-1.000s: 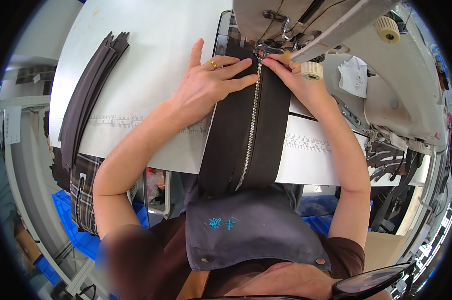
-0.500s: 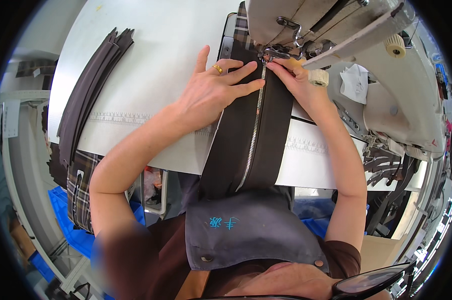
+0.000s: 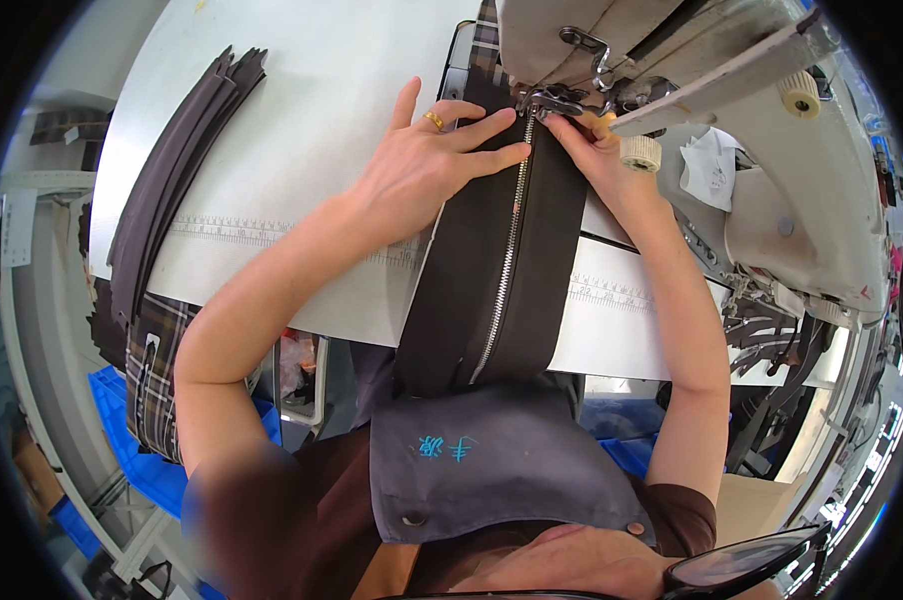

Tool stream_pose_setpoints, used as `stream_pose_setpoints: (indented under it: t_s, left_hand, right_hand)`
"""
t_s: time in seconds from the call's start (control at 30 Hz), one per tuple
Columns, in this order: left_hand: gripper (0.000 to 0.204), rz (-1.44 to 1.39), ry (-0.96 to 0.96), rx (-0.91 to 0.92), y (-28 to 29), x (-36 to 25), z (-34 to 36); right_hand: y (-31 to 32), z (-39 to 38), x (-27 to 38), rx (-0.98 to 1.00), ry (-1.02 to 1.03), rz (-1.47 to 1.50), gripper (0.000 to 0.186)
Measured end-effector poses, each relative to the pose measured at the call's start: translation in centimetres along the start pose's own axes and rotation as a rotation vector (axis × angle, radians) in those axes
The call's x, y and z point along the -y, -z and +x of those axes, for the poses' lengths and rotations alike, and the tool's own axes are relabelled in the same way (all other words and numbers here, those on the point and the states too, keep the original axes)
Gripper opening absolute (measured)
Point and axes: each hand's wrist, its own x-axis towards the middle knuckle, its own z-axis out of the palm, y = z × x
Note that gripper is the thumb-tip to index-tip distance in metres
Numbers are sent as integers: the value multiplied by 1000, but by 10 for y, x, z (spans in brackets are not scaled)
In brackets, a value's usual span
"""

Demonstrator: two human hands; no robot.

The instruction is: The person prepares a sewing machine by threading it and then sews a zipper onto a plaid fabric pouch. They guide the fabric under the needle, stitch along the zipper, and trim the excess thread after completion.

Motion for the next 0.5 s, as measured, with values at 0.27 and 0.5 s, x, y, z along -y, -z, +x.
stream_pose_setpoints:
  t_s: [0.27,0.5]
  left_hand:
    - [66,45,13,7,-3,6,4]
    - [69,12,-9,-31,-5,7,3]
  right_hand:
    - [33,-13,35,146,161,-256,34]
    - [25,-22,39,95,299,-414,58]
